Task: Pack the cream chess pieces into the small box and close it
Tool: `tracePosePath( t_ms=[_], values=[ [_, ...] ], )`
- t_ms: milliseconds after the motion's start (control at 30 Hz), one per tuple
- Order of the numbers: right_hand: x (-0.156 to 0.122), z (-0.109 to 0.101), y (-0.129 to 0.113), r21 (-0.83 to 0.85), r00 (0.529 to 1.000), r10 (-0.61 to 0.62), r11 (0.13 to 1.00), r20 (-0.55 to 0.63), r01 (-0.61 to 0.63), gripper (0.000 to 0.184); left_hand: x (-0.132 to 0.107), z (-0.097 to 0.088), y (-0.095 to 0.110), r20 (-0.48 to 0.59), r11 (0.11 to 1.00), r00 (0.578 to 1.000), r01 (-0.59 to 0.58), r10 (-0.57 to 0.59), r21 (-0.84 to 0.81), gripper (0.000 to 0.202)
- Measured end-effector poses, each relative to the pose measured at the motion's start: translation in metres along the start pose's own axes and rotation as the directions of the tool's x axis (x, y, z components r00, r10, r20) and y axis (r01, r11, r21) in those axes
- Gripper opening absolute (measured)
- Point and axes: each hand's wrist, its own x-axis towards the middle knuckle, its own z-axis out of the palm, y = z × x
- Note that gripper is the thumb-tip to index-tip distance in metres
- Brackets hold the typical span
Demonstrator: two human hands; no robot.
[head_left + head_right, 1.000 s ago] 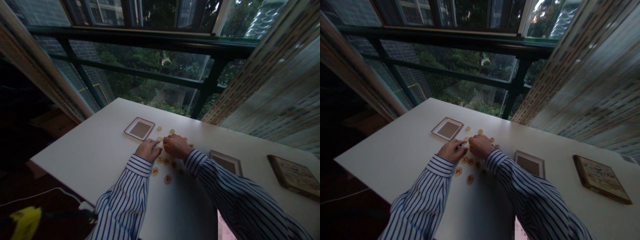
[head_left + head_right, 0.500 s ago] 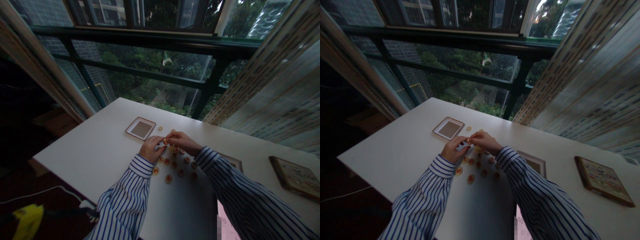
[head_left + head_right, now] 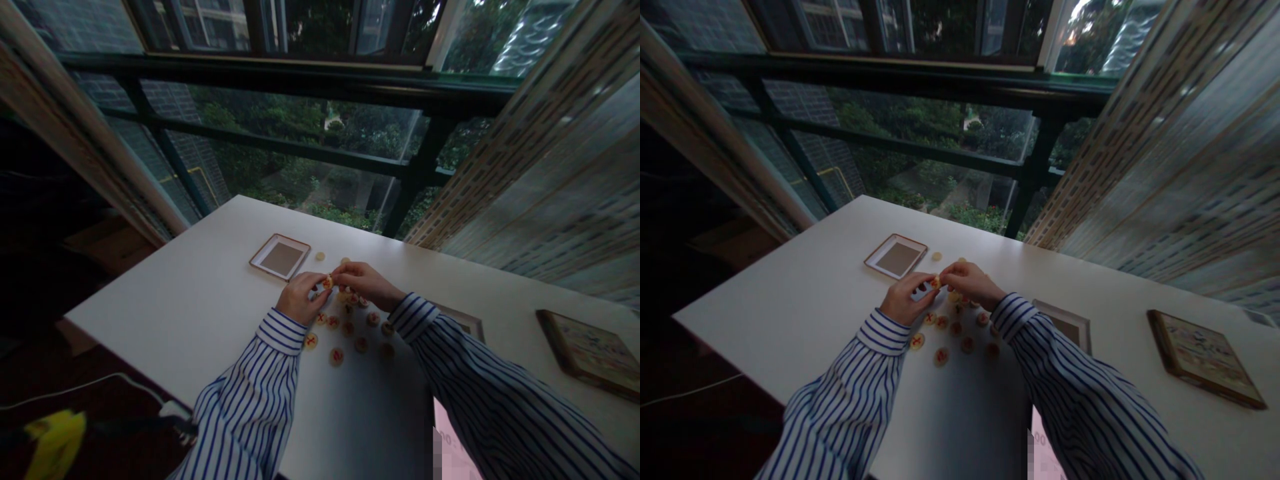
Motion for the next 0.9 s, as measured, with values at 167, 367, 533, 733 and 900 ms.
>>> tracePosePath(
  t_ms=[167,367,533,733,900],
  values=[
    [0.004,-0.006,0.006,-0.016,0.994,-0.049,0.999,-0.100,0.048,0.016,0.001,0.006,-0.002,0.059,0.995,0.997,0.048,-0.053,0.086,0.022],
    [0.013,-0.023,0.017,-0.471,0.960,-0.150,0.882,-0.237,0.022,0.024,0.001,0.017,-0.001,0.175,0.956,0.976,0.079,-0.132,0.282,0.022],
    [0.020,-0.038,0.026,-0.625,0.949,-0.185,0.780,-0.255,-0.016,0.023,0.002,0.019,0.003,0.202,0.905,0.964,0.072,-0.170,0.419,0.023],
    [0.031,-0.039,0.022,-0.759,0.961,-0.173,0.649,-0.216,-0.054,0.028,0.003,0.020,0.006,0.211,0.889,0.958,0.081,-0.195,0.450,0.020],
    [0.049,-0.034,0.016,-0.821,0.968,-0.137,0.562,-0.209,-0.097,0.033,0.002,0.020,0.005,0.216,0.898,0.957,0.085,-0.195,0.431,0.021]
  ],
)
